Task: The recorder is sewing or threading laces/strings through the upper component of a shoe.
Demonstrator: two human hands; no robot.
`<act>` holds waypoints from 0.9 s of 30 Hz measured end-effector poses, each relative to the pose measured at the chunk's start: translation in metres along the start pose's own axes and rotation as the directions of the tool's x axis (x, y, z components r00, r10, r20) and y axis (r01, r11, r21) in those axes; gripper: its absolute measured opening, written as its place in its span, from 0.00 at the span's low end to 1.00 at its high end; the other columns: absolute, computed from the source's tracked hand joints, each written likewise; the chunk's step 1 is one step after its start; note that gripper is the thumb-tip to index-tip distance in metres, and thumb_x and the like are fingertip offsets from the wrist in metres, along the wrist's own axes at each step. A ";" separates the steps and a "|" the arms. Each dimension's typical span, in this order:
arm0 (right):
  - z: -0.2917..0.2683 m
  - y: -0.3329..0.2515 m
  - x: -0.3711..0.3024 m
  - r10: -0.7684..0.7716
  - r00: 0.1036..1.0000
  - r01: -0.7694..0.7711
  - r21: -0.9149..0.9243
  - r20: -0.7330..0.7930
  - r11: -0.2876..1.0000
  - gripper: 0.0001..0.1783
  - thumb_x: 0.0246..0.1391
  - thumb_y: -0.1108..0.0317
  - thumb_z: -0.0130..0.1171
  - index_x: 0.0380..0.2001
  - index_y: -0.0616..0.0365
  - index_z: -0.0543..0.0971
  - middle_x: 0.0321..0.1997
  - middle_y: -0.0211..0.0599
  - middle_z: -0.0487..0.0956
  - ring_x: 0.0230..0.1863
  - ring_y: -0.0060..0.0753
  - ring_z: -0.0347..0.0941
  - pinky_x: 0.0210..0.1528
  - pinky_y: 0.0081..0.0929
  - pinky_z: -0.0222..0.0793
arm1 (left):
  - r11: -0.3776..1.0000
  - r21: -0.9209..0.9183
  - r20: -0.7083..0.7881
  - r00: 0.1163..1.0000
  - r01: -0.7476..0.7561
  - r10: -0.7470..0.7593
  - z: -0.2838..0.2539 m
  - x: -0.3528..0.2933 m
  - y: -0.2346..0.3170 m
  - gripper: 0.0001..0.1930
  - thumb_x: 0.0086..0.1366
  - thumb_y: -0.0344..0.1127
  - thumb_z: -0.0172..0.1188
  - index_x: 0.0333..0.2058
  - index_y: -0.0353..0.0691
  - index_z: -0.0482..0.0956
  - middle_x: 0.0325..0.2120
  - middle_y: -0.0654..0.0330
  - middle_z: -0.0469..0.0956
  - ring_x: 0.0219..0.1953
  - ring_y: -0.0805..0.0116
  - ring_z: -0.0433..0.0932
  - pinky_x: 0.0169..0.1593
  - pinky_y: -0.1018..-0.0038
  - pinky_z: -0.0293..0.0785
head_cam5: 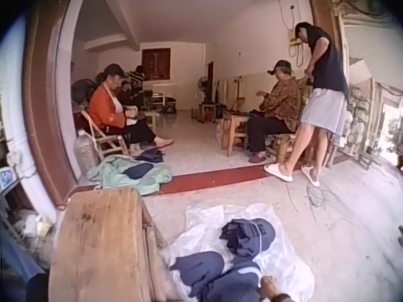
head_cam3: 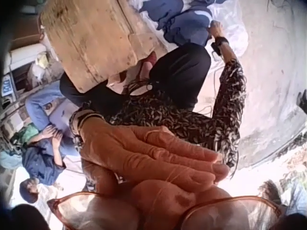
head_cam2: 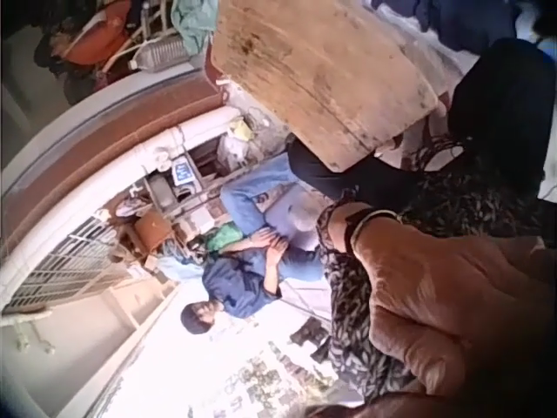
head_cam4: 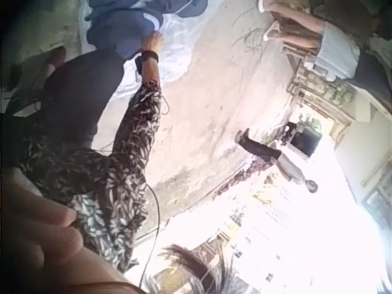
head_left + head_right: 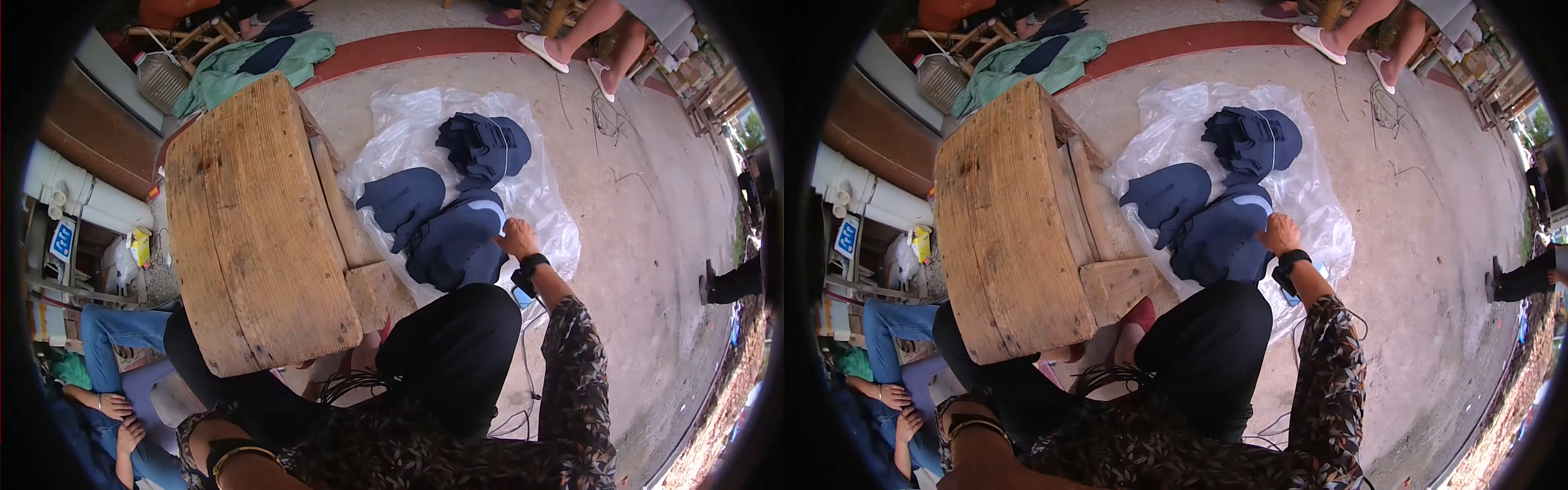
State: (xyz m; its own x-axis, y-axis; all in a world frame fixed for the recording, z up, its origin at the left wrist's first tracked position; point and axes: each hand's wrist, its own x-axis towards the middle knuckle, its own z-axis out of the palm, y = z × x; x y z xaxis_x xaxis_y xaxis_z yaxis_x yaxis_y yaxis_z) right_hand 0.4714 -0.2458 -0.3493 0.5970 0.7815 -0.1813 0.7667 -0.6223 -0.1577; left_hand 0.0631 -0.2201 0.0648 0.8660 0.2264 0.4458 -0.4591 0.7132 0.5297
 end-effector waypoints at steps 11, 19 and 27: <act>0.011 -0.233 0.145 -0.476 0.879 0.476 -0.023 -0.021 0.879 0.29 0.53 0.76 0.58 0.60 0.54 0.71 0.54 0.41 0.79 0.60 0.52 0.72 0.54 0.44 0.77 | 0.868 0.406 -0.431 0.897 0.288 -0.096 -0.038 0.006 0.102 0.21 0.76 0.47 0.49 0.52 0.35 0.79 0.42 0.38 0.82 0.49 0.43 0.82 0.61 0.44 0.70; 0.021 -0.200 0.172 -0.500 0.854 0.521 -0.203 0.148 0.829 0.16 0.46 0.69 0.69 0.41 0.49 0.83 0.46 0.32 0.82 0.58 0.46 0.73 0.54 0.52 0.70 | 0.447 -0.420 -0.652 0.079 0.790 -0.754 -0.144 -0.094 0.198 0.25 0.81 0.46 0.36 0.69 0.41 0.63 0.63 0.45 0.71 0.68 0.54 0.68 0.69 0.56 0.62; -0.072 -0.148 0.092 -0.424 0.830 0.466 0.032 -0.363 0.884 0.11 0.54 0.70 0.58 0.38 0.46 0.87 0.37 0.38 0.83 0.39 0.49 0.82 0.41 0.42 0.78 | 0.641 0.741 -0.492 0.812 0.199 0.316 -0.130 -0.147 0.140 0.26 0.78 0.50 0.45 0.62 0.37 0.73 0.41 0.41 0.85 0.50 0.45 0.82 0.59 0.49 0.73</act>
State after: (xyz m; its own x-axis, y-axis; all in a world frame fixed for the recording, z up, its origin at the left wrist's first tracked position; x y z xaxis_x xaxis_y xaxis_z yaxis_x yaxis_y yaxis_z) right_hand 0.4303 -0.0785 -0.2728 0.2564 0.9285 0.2687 0.9485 -0.1881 -0.2551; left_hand -0.1028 -0.0669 -0.0205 0.6553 0.7351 0.1741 -0.2685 0.0111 0.9632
